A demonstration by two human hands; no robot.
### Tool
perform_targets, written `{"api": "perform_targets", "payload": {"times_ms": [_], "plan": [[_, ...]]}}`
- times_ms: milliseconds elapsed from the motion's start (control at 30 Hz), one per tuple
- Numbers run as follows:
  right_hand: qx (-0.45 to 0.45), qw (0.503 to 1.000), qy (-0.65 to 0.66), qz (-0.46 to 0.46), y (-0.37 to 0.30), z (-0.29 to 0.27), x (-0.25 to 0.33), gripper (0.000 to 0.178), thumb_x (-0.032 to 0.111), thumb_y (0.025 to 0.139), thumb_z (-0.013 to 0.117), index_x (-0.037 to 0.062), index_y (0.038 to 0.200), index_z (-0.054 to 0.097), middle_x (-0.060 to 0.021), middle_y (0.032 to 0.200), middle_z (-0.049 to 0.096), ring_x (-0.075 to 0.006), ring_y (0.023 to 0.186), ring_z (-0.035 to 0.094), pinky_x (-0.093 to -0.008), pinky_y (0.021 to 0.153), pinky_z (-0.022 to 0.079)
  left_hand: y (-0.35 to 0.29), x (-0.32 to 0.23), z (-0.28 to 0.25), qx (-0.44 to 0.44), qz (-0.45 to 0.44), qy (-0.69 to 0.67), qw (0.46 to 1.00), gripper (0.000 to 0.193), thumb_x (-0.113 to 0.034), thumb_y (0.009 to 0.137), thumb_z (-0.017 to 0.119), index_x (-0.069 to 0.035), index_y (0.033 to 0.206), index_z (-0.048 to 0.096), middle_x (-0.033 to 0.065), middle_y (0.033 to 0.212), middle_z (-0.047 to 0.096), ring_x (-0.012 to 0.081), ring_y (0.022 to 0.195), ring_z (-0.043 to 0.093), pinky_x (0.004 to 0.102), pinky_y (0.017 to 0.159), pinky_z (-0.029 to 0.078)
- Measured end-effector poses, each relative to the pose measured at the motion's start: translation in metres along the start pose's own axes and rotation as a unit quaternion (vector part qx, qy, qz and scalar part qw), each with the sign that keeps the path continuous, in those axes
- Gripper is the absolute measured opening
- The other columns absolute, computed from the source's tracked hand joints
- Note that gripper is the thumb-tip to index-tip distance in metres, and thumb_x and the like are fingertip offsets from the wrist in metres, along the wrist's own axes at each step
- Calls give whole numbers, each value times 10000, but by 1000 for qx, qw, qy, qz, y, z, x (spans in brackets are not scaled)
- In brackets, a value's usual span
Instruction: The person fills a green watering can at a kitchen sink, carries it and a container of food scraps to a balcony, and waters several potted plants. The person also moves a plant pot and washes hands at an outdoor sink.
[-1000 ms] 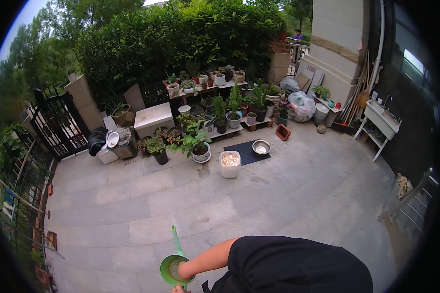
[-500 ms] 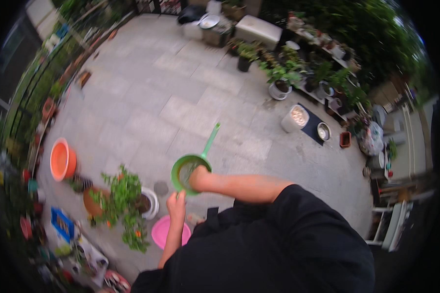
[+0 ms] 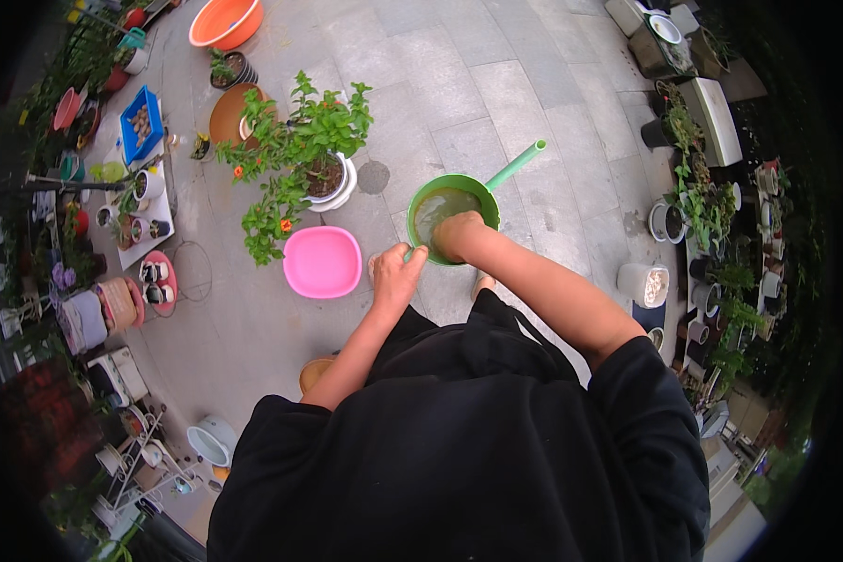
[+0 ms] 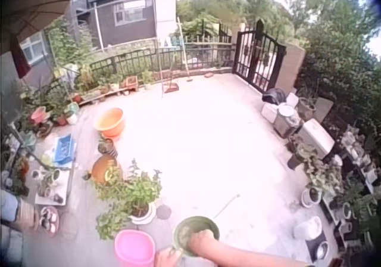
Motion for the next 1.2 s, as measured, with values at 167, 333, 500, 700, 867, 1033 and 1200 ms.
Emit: {"api": "perform_targets", "payload": {"times_ms": [167,333,500,700,867,1033,1200], "plan": [[-117,981,141,-68,14,-19,19,342,170,816,538,69,1143,544,-149,1048,623,-277,948,629,-376,746,512,-9,28,-11,-45,-7,16,999,372,-285,784,582,44,626,509,186,543,449,259,594,450,404,598,370],[-108,993,-47,29,30,-15,20,292,176,818,542,72,1090,568,-123,1034,619,-248,951,631,-355,707,519,-9,49,-19,-61,-57,-61,995,381,-308,771,594,45,641,540,276,605,504,428,735,512,474,743,382],[25,997,3,-66,46,2,48,252,208,823,538,52,1001,625,-158,1082,606,-285,958,617,-386,753,506,-15,56,-23,-75,-54,-98,991,396,-307,781,588,54,635,520,241,531,488,398,571,517,439,605,411],[-121,992,-6,-28,51,-20,55,371,214,824,545,75,1167,512,-118,1170,560,-267,965,626,-355,781,503,-26,65,-34,-92,-53,-89,990,401,-304,783,585,57,626,511,238,521,485,400,561,521,443,599,414],[-3,997,-69,-19,55,-3,60,298,187,826,523,73,1097,567,-155,1118,579,-277,934,630,-362,744,511,-26,68,-38,-104,-68,-74,990,391,-296,783,581,56,624,511,244,533,487,404,575,525,448,603,415],[-11,992,3,-123,60,-1,78,259,174,821,524,66,1041,606,-123,1090,613,-254,954,629,-347,736,512,-28,63,-41,-65,-100,-68,991,390,-296,778,581,55,625,508,249,548,493,415,599,526,450,604,415],[-145,988,-44,-18,56,-22,64,305,169,809,548,69,1095,577,-111,1100,611,-238,964,627,-347,747,508,-28,69,-45,-80,-119,-66,988,355,-269,774,577,67,662,545,195,538,488,263,549,500,394,572,409]]}}
Point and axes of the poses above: each hand's wrist, its own y-axis towards the middle knuckle, its own z-axis out of the palm, x = y × z, the point moved 6 cm from there along y, towards the middle knuckle
